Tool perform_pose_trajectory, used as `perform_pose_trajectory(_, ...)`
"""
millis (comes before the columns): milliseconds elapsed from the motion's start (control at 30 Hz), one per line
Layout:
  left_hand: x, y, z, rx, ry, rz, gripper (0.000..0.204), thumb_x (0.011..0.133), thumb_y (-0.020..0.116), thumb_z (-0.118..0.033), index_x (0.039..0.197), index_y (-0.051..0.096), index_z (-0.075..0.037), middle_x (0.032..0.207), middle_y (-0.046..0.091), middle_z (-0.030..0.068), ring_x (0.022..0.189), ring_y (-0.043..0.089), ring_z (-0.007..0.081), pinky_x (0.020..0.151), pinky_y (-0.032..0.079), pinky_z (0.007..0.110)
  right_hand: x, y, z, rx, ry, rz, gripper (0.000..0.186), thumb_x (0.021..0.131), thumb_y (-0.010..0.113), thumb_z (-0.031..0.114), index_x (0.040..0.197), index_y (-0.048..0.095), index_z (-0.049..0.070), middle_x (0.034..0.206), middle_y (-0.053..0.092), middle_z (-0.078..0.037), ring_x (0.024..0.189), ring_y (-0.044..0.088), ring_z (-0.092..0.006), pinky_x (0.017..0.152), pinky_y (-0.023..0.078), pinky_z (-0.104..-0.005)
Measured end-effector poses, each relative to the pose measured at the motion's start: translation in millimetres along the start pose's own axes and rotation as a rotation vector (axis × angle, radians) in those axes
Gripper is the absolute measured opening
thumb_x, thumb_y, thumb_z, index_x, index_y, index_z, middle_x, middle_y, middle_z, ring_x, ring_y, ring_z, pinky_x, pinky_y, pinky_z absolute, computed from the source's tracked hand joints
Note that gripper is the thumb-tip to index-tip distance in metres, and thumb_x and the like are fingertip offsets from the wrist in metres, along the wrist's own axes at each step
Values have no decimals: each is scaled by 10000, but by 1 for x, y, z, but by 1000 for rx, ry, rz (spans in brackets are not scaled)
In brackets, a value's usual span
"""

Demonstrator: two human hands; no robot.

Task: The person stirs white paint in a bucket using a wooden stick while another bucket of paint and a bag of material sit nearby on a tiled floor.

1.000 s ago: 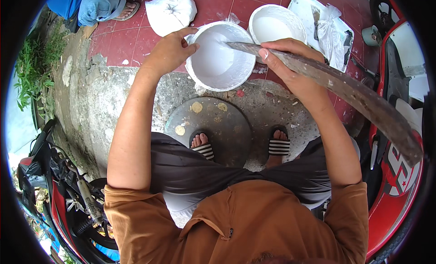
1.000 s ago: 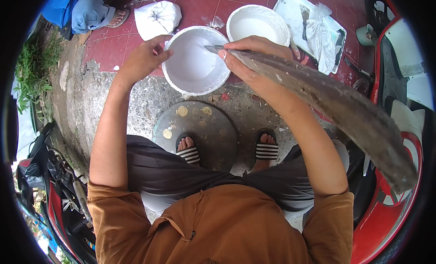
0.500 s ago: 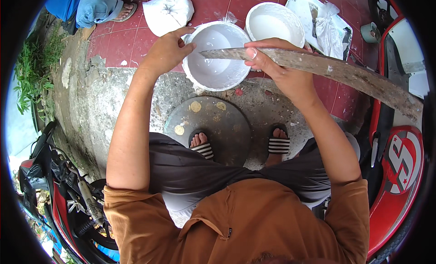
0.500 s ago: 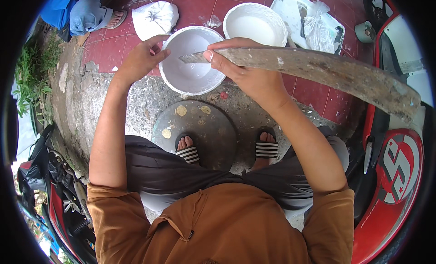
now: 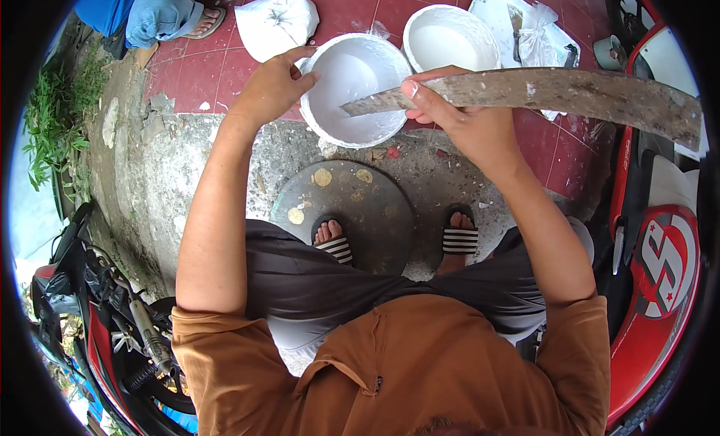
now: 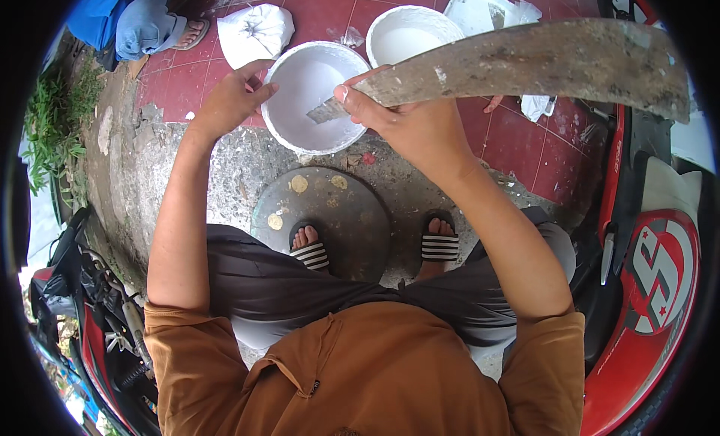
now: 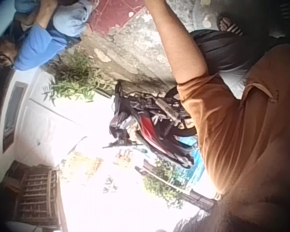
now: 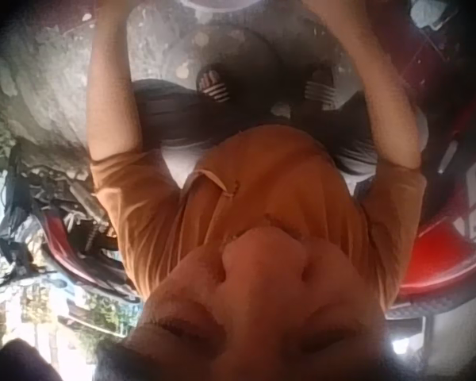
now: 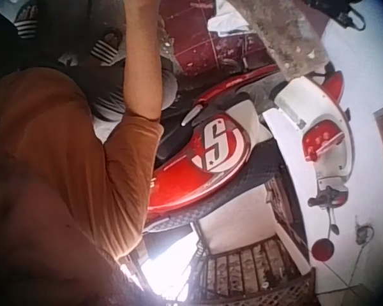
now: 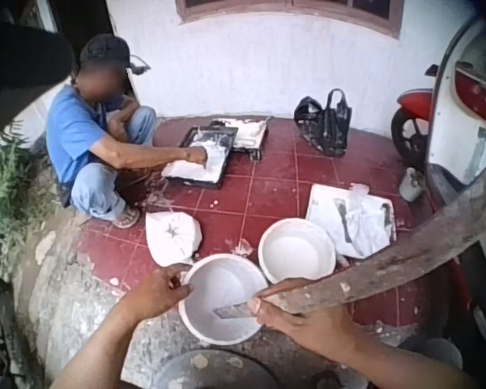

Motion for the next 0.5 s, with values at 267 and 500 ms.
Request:
perform_pose_trajectory(267, 0, 1, 5, 24, 32, -37, 547, 943, 714, -364, 1425, 600, -132, 937, 687, 134, 852, 680, 227, 783, 548, 374, 8, -18, 5, -198, -211, -126, 305, 947, 769, 220, 1067, 728, -58, 939, 754, -140, 799, 762, -186, 703, 619, -271)
perform_pose_trajectory(500, -2, 0, -3, 16, 2, 7, 554, 939, 702, -321, 1441, 580, -123, 948, 699, 144, 862, 685, 270, 846, 542, 390, -2, -10, 3, -205, -53, -59, 319, 927, 794, 244, 1055, 736, -43, 893, 754, -117, 791, 760, -170, 688, 611, -261)
Point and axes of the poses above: each hand's wrist, its own x-axis towards the middle knuckle, its own y-axis out of the palm, z = x × y, the point moved 4 cm from there along x, towards the middle knuckle
